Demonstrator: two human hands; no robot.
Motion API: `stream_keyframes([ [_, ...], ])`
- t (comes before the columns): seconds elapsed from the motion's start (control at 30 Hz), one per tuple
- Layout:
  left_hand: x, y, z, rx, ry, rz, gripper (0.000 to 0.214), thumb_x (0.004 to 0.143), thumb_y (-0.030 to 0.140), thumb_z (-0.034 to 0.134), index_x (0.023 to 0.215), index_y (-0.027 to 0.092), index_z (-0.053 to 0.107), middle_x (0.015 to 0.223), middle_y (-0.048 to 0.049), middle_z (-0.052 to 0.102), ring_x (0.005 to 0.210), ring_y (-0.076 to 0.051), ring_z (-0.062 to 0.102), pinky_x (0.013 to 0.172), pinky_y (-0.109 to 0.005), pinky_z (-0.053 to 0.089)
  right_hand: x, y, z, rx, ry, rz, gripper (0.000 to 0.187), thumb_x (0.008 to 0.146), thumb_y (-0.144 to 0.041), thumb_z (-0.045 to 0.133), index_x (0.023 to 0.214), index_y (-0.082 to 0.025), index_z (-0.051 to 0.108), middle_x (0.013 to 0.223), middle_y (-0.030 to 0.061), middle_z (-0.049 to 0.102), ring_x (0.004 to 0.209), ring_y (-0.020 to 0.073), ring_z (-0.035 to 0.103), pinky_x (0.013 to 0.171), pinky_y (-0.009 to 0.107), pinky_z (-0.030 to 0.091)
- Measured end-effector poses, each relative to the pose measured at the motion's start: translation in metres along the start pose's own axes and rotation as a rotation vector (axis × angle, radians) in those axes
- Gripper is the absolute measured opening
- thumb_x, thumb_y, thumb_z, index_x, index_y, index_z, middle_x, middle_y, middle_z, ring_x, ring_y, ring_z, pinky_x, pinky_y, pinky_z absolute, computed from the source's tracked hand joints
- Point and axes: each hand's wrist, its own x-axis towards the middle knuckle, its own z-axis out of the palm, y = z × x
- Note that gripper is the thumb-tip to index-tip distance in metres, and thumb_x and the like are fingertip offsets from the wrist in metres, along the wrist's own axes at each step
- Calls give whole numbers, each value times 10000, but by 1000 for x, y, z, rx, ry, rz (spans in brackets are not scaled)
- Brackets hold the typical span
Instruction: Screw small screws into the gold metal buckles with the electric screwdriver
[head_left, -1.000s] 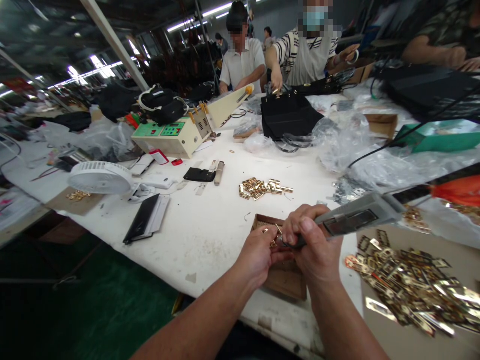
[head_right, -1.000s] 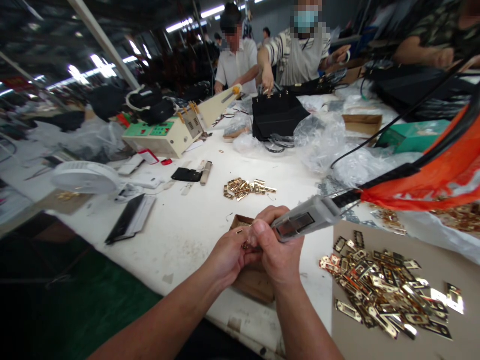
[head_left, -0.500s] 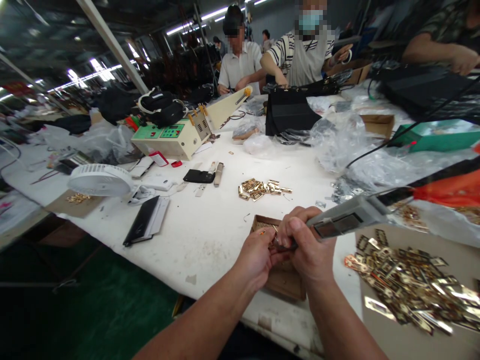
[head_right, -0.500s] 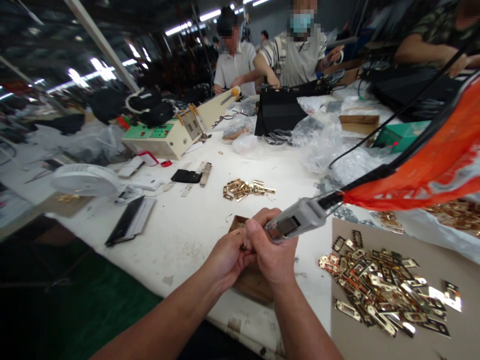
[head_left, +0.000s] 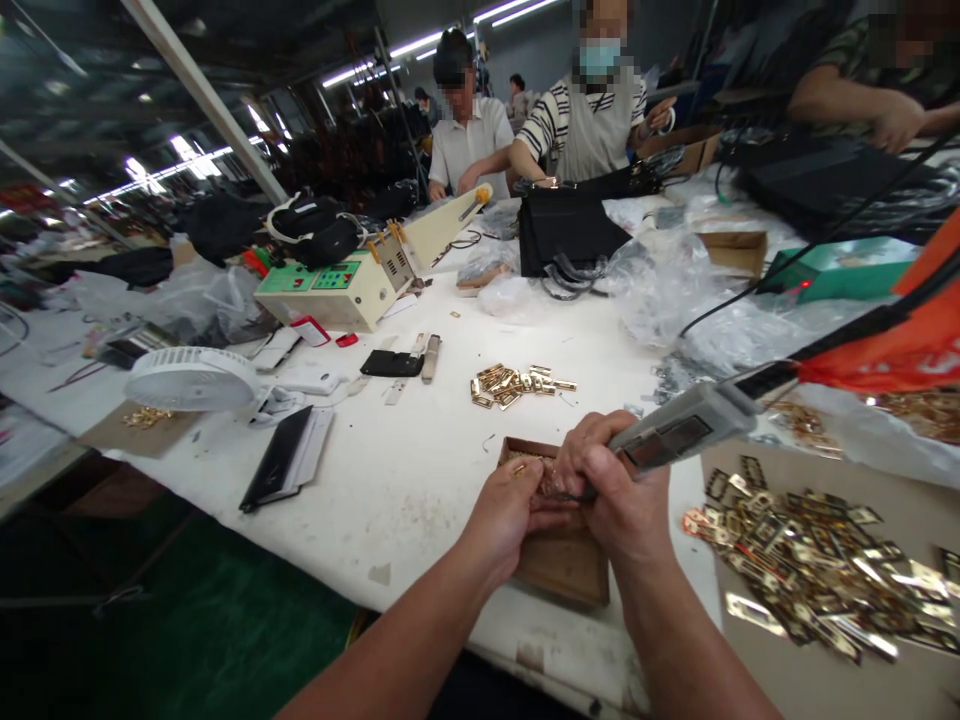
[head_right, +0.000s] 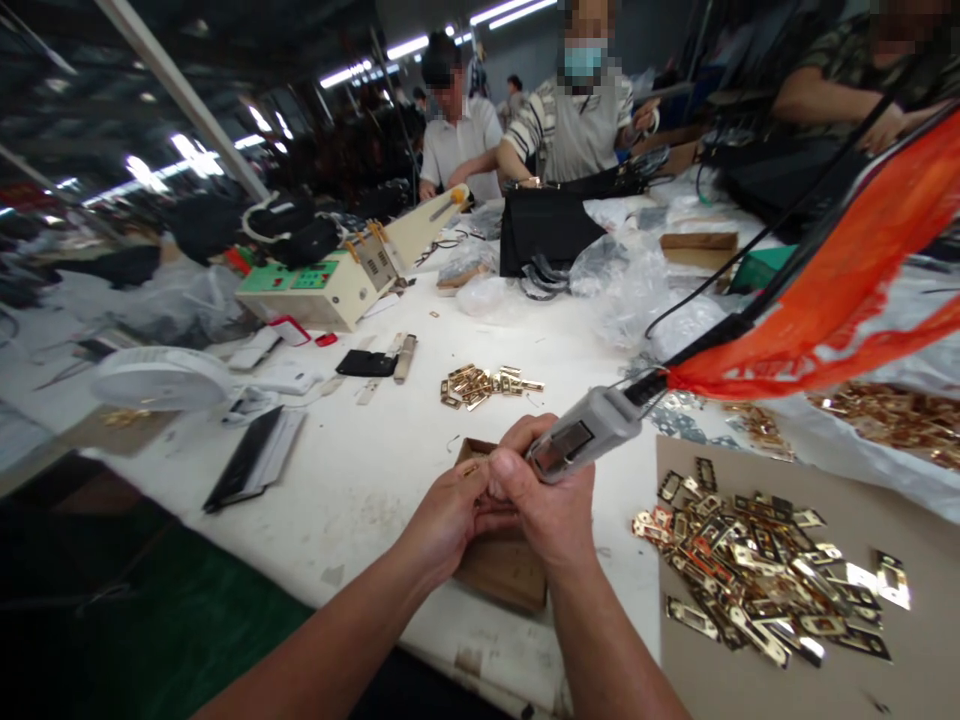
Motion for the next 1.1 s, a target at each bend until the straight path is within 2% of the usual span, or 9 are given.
stream_keyframes([
  [0.17,-2,1,-8,84,4,78,311,871,465,709,966,175,647,976,-84,705,854,-234,708,752,-376,600,7,-3,-3,118,25,76,233,862,-362,773,823,-207,603,668,-31,557,498,109,512,456,254,393],
  [0.27,-3,5,-7,210,-24,241,306,895,472,689,974,176,701,1019,-95,718,942,-233,679,862,-373,569,11,-7,-3,207,51,82,257,876,-381,758,812,-207,580,648,-44,540,482,94,489,461,242,385],
  [0.33,-3,8,-6,242,-24,297,307,901,472,686,973,175,718,1037,-104,724,995,-242,663,925,-381,543,14,-10,-2,240,83,55,258,881,-382,753,815,-210,572,640,-51,533,475,90,480,456,236,382],
  [0.43,-3,12,-3,121,-18,223,311,905,474,681,956,168,701,1055,-114,718,1010,-246,654,926,-400,544,14,-13,-1,234,135,19,237,880,-352,755,813,-212,576,639,-52,537,477,93,488,455,238,390],
  [0.57,-6,14,3,32,-33,174,286,905,450,691,938,166,685,1037,-95,691,956,-216,642,874,-373,557,12,-12,1,232,156,6,244,874,-357,762,806,-210,579,637,-44,547,494,103,499,467,246,395],
  [0.7,-10,12,9,3,-33,164,282,882,441,722,920,165,681,970,-75,664,904,-200,627,832,-353,565,9,-9,2,228,194,-31,227,881,-348,755,815,-214,585,639,-39,558,500,116,503,486,267,433],
  [0.87,-12,11,14,16,-45,168,316,881,465,722,948,159,684,1009,-88,667,914,-199,631,823,-336,564,7,-7,4,215,194,-10,228,884,-354,749,809,-215,585,624,-39,553,503,123,501,499,275,441],
  [1.1,-12,10,14,57,-10,191,332,879,485,721,956,164,688,967,-75,675,891,-189,630,819,-326,562,3,-4,0,11,218,79,275,861,-399,769,774,-197,604,591,-22,562,511,136,513,499,274,423],
])
